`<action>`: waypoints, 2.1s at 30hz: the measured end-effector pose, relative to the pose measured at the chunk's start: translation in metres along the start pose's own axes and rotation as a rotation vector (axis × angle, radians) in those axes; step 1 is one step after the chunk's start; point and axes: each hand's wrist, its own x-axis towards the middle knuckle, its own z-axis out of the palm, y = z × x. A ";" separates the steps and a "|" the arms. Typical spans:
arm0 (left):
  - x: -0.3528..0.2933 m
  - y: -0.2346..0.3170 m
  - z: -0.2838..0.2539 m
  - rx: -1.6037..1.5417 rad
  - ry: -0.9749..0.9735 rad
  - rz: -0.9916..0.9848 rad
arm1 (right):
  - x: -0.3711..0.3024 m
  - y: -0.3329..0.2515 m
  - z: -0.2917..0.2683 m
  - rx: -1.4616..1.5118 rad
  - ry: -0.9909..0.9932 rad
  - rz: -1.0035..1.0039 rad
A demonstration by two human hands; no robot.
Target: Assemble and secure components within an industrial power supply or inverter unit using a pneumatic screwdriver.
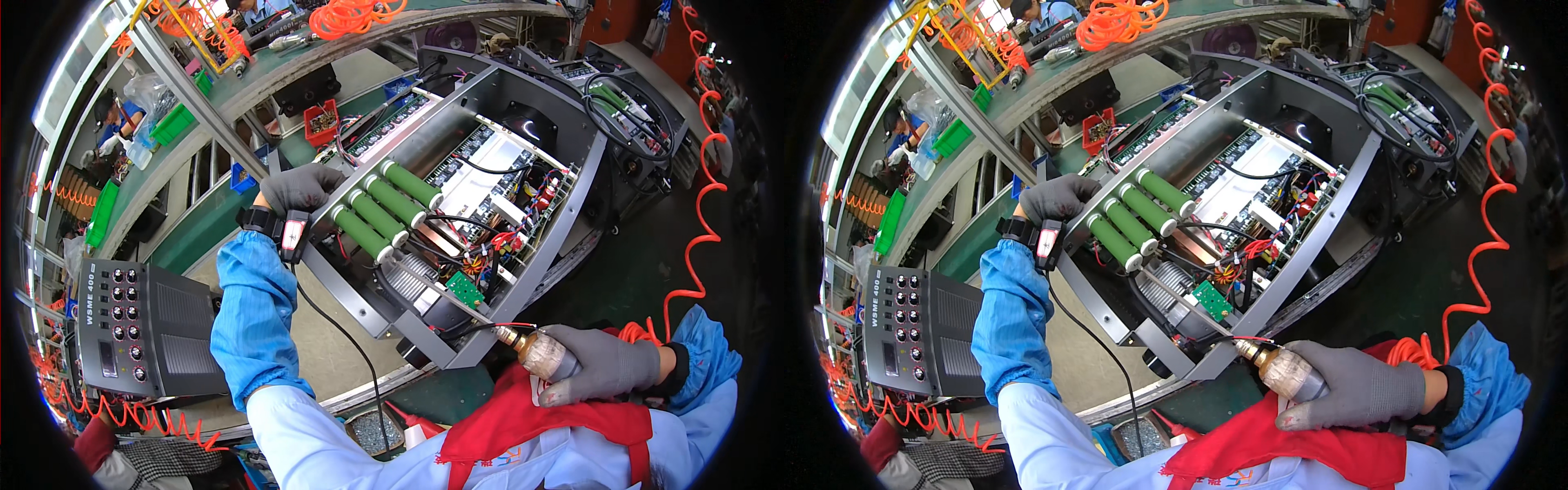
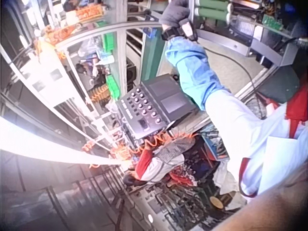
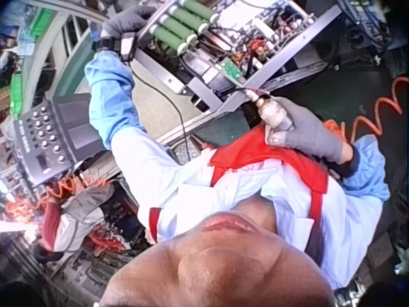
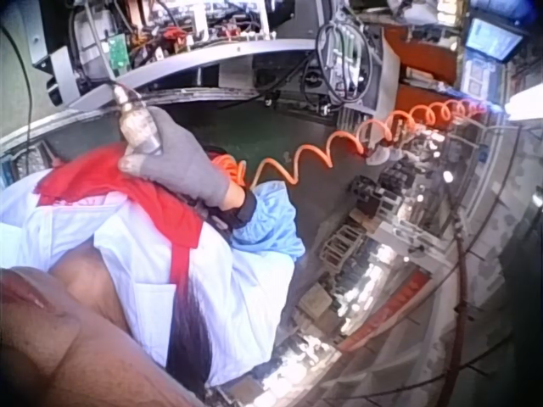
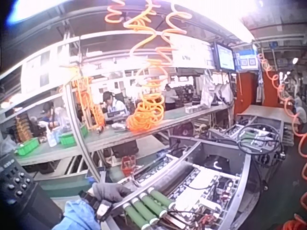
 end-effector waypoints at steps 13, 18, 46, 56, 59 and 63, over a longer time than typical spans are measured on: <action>-0.001 0.006 0.004 -0.043 0.011 -0.014 | -0.003 -0.003 0.001 0.094 0.015 0.056; 0.004 0.002 -0.002 0.021 0.010 0.005 | -0.010 -0.015 -0.002 -0.095 0.043 0.082; 0.026 0.092 0.096 0.513 0.355 -0.360 | -0.026 0.009 -0.214 0.337 0.233 -0.144; -0.051 0.119 0.182 0.096 1.171 -0.227 | 0.057 -0.034 -0.316 0.353 0.135 -0.090; -0.071 0.125 0.279 -0.123 1.615 -0.194 | 0.091 -0.026 -0.337 0.214 -0.066 -0.139; -0.022 0.129 0.427 -0.086 2.081 -0.430 | 0.129 0.010 -0.359 0.037 -0.083 -0.502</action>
